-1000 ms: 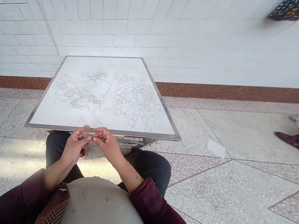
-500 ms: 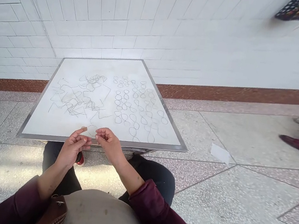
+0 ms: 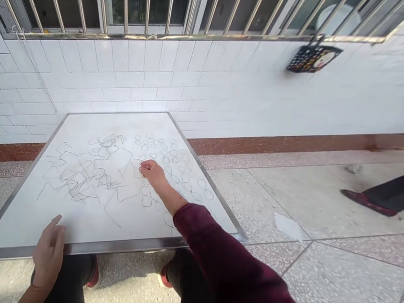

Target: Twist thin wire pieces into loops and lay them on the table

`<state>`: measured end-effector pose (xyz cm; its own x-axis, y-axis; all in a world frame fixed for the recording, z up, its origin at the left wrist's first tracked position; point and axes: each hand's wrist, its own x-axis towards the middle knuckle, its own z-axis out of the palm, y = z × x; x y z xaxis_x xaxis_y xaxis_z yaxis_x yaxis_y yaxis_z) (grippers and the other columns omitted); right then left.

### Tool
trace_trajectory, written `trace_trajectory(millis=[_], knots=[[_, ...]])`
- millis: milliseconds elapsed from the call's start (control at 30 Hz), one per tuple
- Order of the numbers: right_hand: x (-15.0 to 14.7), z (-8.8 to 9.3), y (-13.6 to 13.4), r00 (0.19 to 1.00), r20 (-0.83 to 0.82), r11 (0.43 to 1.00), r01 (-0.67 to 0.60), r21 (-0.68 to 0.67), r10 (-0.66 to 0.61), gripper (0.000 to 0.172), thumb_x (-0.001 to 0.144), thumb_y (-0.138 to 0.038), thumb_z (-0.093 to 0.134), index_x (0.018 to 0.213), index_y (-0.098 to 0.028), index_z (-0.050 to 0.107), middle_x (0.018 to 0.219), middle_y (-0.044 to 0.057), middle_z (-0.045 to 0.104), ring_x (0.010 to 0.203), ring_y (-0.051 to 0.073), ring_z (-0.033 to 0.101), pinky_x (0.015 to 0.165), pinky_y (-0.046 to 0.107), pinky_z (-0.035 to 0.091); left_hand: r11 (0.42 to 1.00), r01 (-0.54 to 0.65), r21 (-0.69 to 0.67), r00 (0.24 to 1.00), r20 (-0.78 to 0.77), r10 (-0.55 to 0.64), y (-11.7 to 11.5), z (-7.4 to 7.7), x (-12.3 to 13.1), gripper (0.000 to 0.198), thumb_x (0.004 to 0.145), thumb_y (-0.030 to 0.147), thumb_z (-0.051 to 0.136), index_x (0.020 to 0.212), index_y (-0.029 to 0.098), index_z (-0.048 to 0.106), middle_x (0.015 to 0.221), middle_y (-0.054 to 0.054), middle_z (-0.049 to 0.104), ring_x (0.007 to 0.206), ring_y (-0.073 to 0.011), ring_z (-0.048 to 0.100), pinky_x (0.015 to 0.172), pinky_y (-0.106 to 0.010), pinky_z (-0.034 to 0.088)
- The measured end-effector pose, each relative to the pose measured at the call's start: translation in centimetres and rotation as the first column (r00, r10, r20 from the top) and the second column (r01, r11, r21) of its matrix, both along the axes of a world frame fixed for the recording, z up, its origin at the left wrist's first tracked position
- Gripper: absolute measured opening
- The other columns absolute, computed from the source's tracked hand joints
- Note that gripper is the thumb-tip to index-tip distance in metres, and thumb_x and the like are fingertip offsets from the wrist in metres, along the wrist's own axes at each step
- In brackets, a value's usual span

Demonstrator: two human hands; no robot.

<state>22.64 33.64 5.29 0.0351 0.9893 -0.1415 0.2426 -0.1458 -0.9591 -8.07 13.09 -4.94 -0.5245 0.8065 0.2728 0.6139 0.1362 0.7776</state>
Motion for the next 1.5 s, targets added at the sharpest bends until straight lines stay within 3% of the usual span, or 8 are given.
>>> trace_trajectory(millis=[200,400,733,900,1033,1133,1333,1500], knots=[[-0.8,-1.4,8.6,0.968,0.239,0.997,0.081,-0.005,-0.078,0.02,0.079,-0.02,0.064,0.1,-0.019,0.062,0.109,0.007,0.067,0.079,0.015,0.061,0.061,0.024,0.045,0.995,0.07,0.073,0.926,-0.376,-0.037,-0.2,-2.1,0.3,0.036,0.095,0.035,0.05,0.124,0.019,0.063,0.088,-0.006,0.073,0.071,-0.0184,0.067,0.059,-0.028,0.049],[-1.6,-2.5,13.9,0.901,0.426,0.996,0.09,0.001,-0.082,0.023,0.086,-0.02,0.058,0.109,-0.019,0.06,0.111,0.008,0.068,0.084,0.017,0.062,0.066,0.026,0.044,0.979,0.104,0.178,0.867,-0.498,-0.002,-0.2,-3.2,0.3,0.038,0.093,0.027,0.054,0.131,0.024,0.058,0.079,-0.003,0.07,0.063,-0.0182,0.066,0.057,-0.028,0.049],[-3.1,-4.0,15.3,0.813,0.583,0.999,0.019,-0.037,0.007,0.026,0.088,-0.015,0.052,0.113,-0.018,0.058,0.106,0.01,0.068,0.09,0.022,0.062,0.069,0.03,0.043,0.982,0.129,0.135,0.834,-0.551,-0.034,-0.8,-2.7,0.7,0.044,0.092,0.019,0.055,0.136,0.024,0.053,0.08,-0.002,0.069,0.066,-0.0169,0.065,0.059,-0.026,0.048],[-2.7,-2.4,14.2,0.837,0.548,1.0,0.001,-0.005,0.002,0.025,0.092,-0.017,0.049,0.116,-0.017,0.057,0.106,0.012,0.067,0.089,0.023,0.062,0.069,0.031,0.043,0.984,0.124,0.131,0.831,-0.555,-0.031,-0.7,-2.7,0.7,0.039,0.093,0.019,0.054,0.132,0.02,0.056,0.08,-0.003,0.069,0.068,-0.0168,0.065,0.061,-0.026,0.047],[-1.4,0.5,10.6,0.885,0.465,0.997,-0.038,0.063,0.004,0.025,0.093,-0.021,0.048,0.116,-0.02,0.058,0.113,0.01,0.068,0.087,0.021,0.062,0.068,0.03,0.044,0.979,0.148,0.143,0.83,-0.556,-0.044,-0.5,-2.8,0.5,0.039,0.093,0.019,0.054,0.132,0.019,0.056,0.08,-0.003,0.069,0.068,-0.0169,0.065,0.062,-0.027,0.047],[-1.1,1.3,4.0,0.921,0.378,0.988,-0.132,0.079,0.093,0.018,0.089,-0.027,0.055,0.104,-0.023,0.065,0.107,0.005,0.071,0.084,0.018,0.063,0.068,0.029,0.046,0.978,0.16,0.13,0.84,-0.538,-0.066,-0.3,-2.4,0.6,0.038,0.093,0.019,0.053,0.132,0.018,0.056,0.079,-0.004,0.068,0.068,-0.0169,0.064,0.064,-0.028,0.048],[-2.8,-3.0,-13.2,0.939,0.136,0.936,-0.331,0.117,0.315,0.012,0.088,-0.036,0.057,0.088,-0.03,0.067,0.08,0.001,0.07,0.067,0.019,0.059,0.062,0.034,0.046,0.979,0.176,0.098,0.899,-0.422,-0.119,-0.1,-1.2,0.8,0.036,0.096,0.023,0.048,0.129,0.015,0.058,0.081,-0.007,0.067,0.073,-0.0192,0.063,0.072,-0.032,0.05],[-4.5,-6.0,-16.8,0.959,0.216,0.933,-0.238,0.27,0.182,0.015,0.09,-0.03,0.052,0.094,-0.029,0.066,0.092,0.006,0.069,0.081,0.024,0.062,0.072,0.04,0.051,0.974,0.199,0.109,0.906,-0.4,-0.14,0.0,-1.1,0.7,0.034,0.096,0.025,0.047,0.126,0.017,0.06,0.084,-0.007,0.067,0.076,-0.0194,0.063,0.073,-0.032,0.049]])
